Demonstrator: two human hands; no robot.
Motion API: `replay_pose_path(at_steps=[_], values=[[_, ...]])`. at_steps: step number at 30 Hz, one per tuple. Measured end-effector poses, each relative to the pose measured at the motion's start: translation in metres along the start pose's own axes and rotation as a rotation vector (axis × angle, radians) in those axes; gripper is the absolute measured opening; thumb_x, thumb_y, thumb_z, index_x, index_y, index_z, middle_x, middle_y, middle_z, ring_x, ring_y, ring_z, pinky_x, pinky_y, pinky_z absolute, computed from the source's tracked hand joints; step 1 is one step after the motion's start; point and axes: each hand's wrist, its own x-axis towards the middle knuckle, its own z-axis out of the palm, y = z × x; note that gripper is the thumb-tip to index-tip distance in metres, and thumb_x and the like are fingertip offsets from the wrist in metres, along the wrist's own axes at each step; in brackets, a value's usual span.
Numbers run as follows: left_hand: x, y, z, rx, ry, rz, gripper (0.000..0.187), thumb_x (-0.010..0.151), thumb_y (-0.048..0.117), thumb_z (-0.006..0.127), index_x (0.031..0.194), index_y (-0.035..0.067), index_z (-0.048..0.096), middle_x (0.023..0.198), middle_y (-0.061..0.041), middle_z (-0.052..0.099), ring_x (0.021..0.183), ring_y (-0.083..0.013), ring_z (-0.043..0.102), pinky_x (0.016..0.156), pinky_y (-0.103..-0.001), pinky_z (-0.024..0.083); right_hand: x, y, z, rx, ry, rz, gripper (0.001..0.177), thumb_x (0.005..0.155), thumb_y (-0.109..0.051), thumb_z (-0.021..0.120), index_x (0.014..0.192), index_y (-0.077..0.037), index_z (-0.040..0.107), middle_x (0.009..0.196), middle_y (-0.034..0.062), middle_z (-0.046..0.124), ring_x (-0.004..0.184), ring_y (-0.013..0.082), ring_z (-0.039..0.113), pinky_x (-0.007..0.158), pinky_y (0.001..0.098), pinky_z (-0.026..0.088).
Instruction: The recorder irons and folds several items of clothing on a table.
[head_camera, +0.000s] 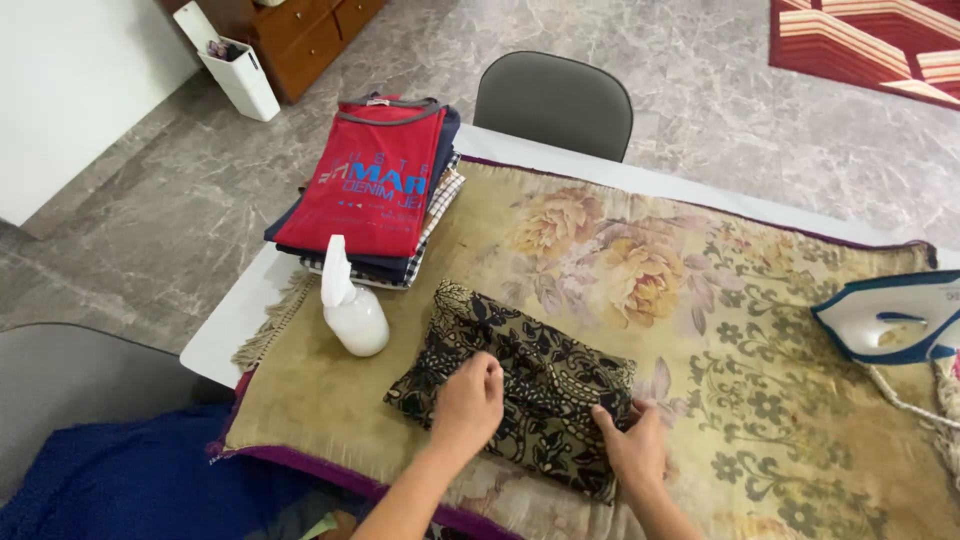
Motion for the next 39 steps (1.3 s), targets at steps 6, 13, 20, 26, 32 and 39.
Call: replay_pose_path(at_steps=[6, 13, 20, 26, 32, 39], values=[[0.015, 0.021, 0.029, -0.829, -0.405, -0.677, 0.071, 0.094, 0.073, 0.046, 0.143, 0.022, 0.049, 0.134, -0.006, 0.057, 0.12, -0.0308, 0.056, 0.098, -0.056, 0.048, -0.002, -0.071, -0.032, 0.56, -0.447, 0.062, 0.041, 0.077, -0.011, 0.079, 0.114, 0.002, 0.066, 0.1, 0.0163, 0.075, 0.089, 0.0312, 0.07, 0.079, 0.046, 0.057], [0.013, 0.082, -0.053, -1.991, -0.551, -0.234, 0.09, 0.089, 0.083, 0.049, 0.128, 0.003, 0.062, 0.115, -0.016, 0.071, 0.1, -0.0318, 0.07, 0.091, -0.048, 0.057, -0.081, -0.221, -0.123, -0.263, -0.386, -1.043, 0.045, 0.071, -0.016, 0.081, 0.115, -0.013, 0.074, 0.101, 0.0108, 0.067, 0.103, 0.0313, 0.062, 0.089, 0.0411, 0.05], [0.024, 0.091, -0.121, -2.012, -0.44, 0.036, 0.054, 0.095, 0.046, 0.059, 0.128, 0.004, 0.067, 0.116, -0.012, 0.074, 0.101, -0.0278, 0.072, 0.092, -0.043, 0.058, 0.003, -0.24, -0.115, 0.338, -0.257, -0.37, 0.045, 0.084, -0.034, 0.078, 0.122, -0.016, 0.064, 0.121, 0.0092, 0.068, 0.119, 0.0267, 0.061, 0.101, 0.0416, 0.046], [0.094, 0.07, -0.195, -1.908, -0.529, -0.018, 0.055, 0.089, 0.041, 0.059, 0.126, 0.002, 0.068, 0.118, -0.015, 0.074, 0.104, -0.0321, 0.072, 0.096, -0.046, 0.056, 0.021, -0.307, -0.055, 0.934, -0.762, 0.137, 0.049, 0.088, -0.018, 0.071, 0.134, -0.002, 0.06, 0.115, 0.0135, 0.073, 0.092, 0.0243, 0.071, 0.081, 0.0399, 0.06], [0.236, 0.021, -0.308, -1.696, -0.589, 0.149, 0.056, 0.088, 0.039, 0.061, 0.126, -0.001, 0.066, 0.12, -0.019, 0.073, 0.105, -0.0359, 0.071, 0.1, -0.05, 0.055, 0.045, -0.446, 0.027, 0.994, -0.624, -0.336, 0.06, 0.087, 0.002, 0.065, 0.144, -0.006, 0.047, 0.121, 0.0114, 0.067, 0.1, 0.0221, 0.07, 0.085, 0.0399, 0.061], [0.31, -0.142, -0.337, -0.89, -0.17, -0.34, 0.062, 0.087, 0.044, 0.074, 0.132, 0.003, 0.06, 0.119, -0.013, 0.068, 0.104, -0.0277, 0.069, 0.093, -0.048, 0.052, 0.118, -0.433, 0.237, 0.742, -0.367, -0.251, 0.081, 0.084, 0.003, 0.074, 0.151, -0.01, 0.03, 0.125, 0.0196, 0.065, 0.107, 0.0275, 0.064, 0.084, 0.0366, 0.057]])
